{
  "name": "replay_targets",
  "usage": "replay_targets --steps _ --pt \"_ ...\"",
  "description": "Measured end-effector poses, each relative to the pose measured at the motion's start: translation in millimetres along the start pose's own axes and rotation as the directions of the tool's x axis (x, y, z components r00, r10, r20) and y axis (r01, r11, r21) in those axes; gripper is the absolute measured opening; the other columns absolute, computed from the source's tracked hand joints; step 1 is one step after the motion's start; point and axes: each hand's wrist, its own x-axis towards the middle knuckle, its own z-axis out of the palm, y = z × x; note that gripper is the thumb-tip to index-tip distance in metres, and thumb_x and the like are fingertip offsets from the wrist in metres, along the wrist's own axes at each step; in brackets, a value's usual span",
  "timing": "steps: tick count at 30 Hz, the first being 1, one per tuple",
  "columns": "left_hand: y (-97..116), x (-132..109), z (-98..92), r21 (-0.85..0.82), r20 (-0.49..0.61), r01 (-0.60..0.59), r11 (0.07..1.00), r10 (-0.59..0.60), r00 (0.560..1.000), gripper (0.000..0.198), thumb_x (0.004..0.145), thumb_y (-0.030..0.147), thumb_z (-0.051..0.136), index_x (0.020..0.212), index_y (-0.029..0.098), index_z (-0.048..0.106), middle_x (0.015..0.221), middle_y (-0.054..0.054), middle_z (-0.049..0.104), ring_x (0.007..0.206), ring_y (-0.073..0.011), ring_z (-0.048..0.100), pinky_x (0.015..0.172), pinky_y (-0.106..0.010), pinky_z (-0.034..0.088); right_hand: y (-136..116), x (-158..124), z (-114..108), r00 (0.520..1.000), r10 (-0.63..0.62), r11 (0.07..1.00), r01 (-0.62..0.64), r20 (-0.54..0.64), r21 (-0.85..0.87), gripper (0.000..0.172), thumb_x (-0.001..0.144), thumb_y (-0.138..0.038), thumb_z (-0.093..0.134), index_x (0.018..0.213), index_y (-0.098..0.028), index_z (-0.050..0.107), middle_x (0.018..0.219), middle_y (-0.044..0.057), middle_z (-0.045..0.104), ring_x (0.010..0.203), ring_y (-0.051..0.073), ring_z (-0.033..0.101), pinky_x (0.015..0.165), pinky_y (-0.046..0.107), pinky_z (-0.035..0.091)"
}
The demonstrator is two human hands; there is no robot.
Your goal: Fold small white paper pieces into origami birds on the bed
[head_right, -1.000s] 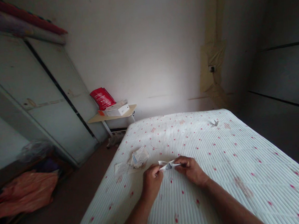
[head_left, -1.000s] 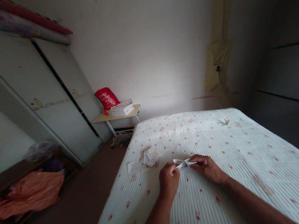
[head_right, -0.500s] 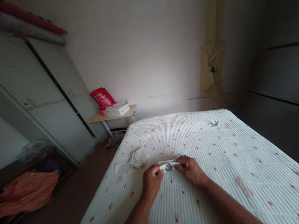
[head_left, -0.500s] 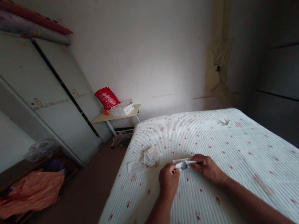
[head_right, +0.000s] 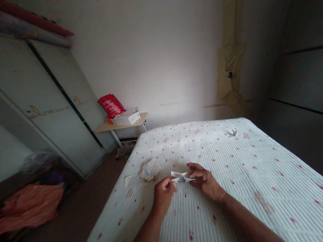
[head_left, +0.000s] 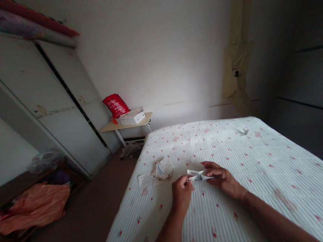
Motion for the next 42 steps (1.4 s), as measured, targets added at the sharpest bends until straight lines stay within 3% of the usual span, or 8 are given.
replay_targets --steps 4,8,12,15,22,30,38,42 --pt "-0.5 -0.5 1.5 0.06 -0.019 -0.046 0.997 0.047 0.999 0.025 0.072 0.015 0.045 0.082 0.015 0.068 0.063 0.001 0.065 0.058 -0.0118 0.059 0.055 -0.019 0.043 -7.4 -0.1 2.7 0.998 -0.014 1.0 0.014 0.063 -0.003 0.024 0.071 -0.042 0.066 0.077 -0.019 0.066 0.104 0.01 0.059 0.096 0.022 0.056 0.084 0.036 0.045" --pt "6.1 -3.5 1.8 0.135 -0.003 -0.137 0.981 0.139 0.99 0.025 0.071 0.012 0.045 0.081 0.016 0.068 0.07 0.001 0.066 0.065 -0.012 0.06 0.06 -0.019 0.044 -12.2 0.8 5.1 0.991 -0.094 0.981 0.108 0.095 -0.159 0.022 0.078 -0.039 0.059 0.075 -0.019 0.067 0.082 0.007 0.06 0.08 0.019 0.056 0.072 0.031 0.045" --pt "12.8 -5.4 0.8 0.235 0.019 -0.216 0.948 0.218 0.976 0.02 0.069 0.009 0.048 0.069 0.015 0.067 0.068 0.0 0.064 0.065 -0.0118 0.058 0.061 -0.019 0.042 -12.1 2.1 4.5 0.981 -0.144 0.946 0.174 0.127 -0.274 0.027 0.084 -0.038 0.05 0.075 -0.02 0.068 0.073 0.006 0.061 0.074 0.018 0.056 0.073 0.032 0.043" --pt "14.1 -5.1 0.0 0.259 0.018 -0.228 0.939 0.231 0.973 0.018 0.067 0.007 0.049 0.062 0.015 0.064 0.064 -0.001 0.062 0.063 -0.0116 0.057 0.059 -0.019 0.041 -10.3 2.8 2.7 0.986 -0.135 0.938 0.16 0.1 -0.307 0.024 0.085 -0.036 0.049 0.08 -0.021 0.068 0.077 0.006 0.062 0.078 0.019 0.056 0.074 0.032 0.043" --pt "14.9 -4.8 1.0 0.18 0.087 -0.273 0.945 0.261 0.961 0.03 0.063 -0.001 0.044 0.069 0.016 0.069 0.071 -0.002 0.064 0.068 -0.012 0.058 0.064 -0.019 0.043 -3.5 2.8 2.0 0.989 -0.136 0.939 0.149 0.066 -0.31 0.02 0.082 -0.032 0.053 0.091 -0.022 0.069 0.083 0.006 0.063 0.083 0.021 0.057 0.075 0.033 0.044" --pt "10.7 -3.4 0.2 0.126 0.042 -0.203 0.971 0.199 0.979 0.031 0.064 0.001 0.045 0.076 0.015 0.069 0.076 -0.003 0.067 0.073 -0.0128 0.06 0.069 -0.021 0.045 -1.4 2.2 3.1 0.988 -0.14 0.963 0.15 0.062 -0.223 0.017 0.079 -0.03 0.059 0.09 -0.02 0.068 0.085 0.007 0.059 0.082 0.019 0.057 0.072 0.031 0.046" --pt "-0.3 1.8 -0.3 -0.032 -0.1 -0.028 0.999 0.024 0.995 0.023 0.067 0.006 0.047 0.077 0.013 0.067 0.072 -0.002 0.068 0.064 -0.0133 0.062 0.061 -0.022 0.048 3.4 0.6 -1.1 0.995 -0.095 0.994 0.095 0.001 -0.048 0.02 0.072 -0.036 0.067 0.085 -0.021 0.068 0.12 0.009 0.046 0.109 0.025 0.049 0.087 0.036 0.045" --pt "2.5 1.2 -1.2 0.034 -0.114 -0.096 0.995 0.099 0.989 0.022 0.067 0.005 0.049 0.075 0.014 0.068 0.072 -0.003 0.068 0.065 -0.013 0.061 0.064 -0.023 0.048 -9.9 -1.1 0.7 0.996 -0.078 0.989 0.083 0.05 -0.121 0.023 0.077 -0.039 0.061 0.09 -0.02 0.067 0.111 0.01 0.054 0.105 0.024 0.051 0.09 0.037 0.042"
